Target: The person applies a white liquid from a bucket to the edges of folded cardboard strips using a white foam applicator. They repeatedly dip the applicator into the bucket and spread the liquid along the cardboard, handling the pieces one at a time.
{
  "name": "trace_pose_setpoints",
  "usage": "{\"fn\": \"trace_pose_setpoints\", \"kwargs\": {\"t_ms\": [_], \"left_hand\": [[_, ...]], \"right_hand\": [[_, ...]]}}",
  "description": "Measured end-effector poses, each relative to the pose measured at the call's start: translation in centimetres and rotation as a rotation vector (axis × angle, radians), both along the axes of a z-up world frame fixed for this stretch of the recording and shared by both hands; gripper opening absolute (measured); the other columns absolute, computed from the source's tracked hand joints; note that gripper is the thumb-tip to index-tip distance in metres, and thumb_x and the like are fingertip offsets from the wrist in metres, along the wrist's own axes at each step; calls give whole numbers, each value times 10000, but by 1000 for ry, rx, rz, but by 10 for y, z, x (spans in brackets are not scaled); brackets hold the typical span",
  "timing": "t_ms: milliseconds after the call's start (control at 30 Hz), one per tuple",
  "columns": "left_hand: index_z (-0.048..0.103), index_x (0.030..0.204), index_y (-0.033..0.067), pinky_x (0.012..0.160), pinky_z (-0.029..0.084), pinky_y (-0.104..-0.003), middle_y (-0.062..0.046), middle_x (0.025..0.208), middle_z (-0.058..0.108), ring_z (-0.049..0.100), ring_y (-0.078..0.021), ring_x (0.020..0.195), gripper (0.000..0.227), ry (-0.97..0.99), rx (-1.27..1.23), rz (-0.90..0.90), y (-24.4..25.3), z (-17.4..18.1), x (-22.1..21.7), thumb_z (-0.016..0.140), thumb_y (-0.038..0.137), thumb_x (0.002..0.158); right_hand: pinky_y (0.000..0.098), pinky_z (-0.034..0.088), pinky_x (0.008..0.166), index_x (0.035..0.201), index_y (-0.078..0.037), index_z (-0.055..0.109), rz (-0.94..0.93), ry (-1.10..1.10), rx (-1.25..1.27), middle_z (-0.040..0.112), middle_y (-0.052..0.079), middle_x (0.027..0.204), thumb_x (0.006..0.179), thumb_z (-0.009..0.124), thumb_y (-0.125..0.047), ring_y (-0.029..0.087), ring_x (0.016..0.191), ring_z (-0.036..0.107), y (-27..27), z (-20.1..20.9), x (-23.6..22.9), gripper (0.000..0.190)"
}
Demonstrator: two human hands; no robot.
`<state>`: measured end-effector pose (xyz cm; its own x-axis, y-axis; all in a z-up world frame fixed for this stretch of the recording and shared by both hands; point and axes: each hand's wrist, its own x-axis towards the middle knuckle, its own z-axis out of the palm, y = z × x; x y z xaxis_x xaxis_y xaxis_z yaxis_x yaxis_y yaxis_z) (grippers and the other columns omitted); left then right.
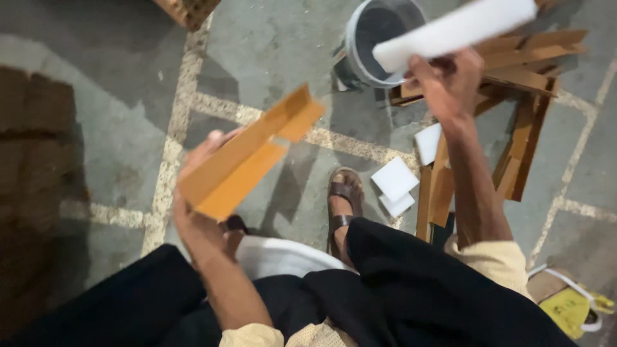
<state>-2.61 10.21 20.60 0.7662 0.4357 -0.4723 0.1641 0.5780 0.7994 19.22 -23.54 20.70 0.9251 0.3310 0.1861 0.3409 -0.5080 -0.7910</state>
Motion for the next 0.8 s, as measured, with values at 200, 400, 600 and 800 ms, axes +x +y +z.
{"fn": "trace_pose_setpoints", "kwargs": {"t_ms": [200,400,600,800], "left_hand": [[655,1169,20,688,527,-345,-124,1005,701,668,-266,841,579,-259,-328,152,39,-95,7,504,578,1188],[644,1318,26,1062,576,-414,-111,1246,691,667,-232,1161,640,-345,-241,202,35,-126,4,457,570,1038],[549,1153,132,1034,533,-416,-71,1181,643,636,-201,1111,340,-503,-268,227,21,-117,22,508,468,1125],[603,1396,1,870,409,-298,-4,1014,592,511,-115,907,534,-523,-95,152,13,-106,29,563,454,1116]], "right_hand": [[342,649,786,1115,19,747,11,-153,-217,777,144,975,957,764,-82,196,839,777,1,-35,54,188],[416,599,689,992,5,777,8,-191,-335,768,206,858,753,834,-151,350,747,749,7,-113,98,292],[460,604,700,930,-10,774,-181,-33,-527,714,275,841,689,818,-140,431,835,732,-5,-211,121,277],[368,521,589,1014,33,749,-81,338,-567,713,212,855,820,809,-129,268,702,676,-18,-185,134,260]]}}
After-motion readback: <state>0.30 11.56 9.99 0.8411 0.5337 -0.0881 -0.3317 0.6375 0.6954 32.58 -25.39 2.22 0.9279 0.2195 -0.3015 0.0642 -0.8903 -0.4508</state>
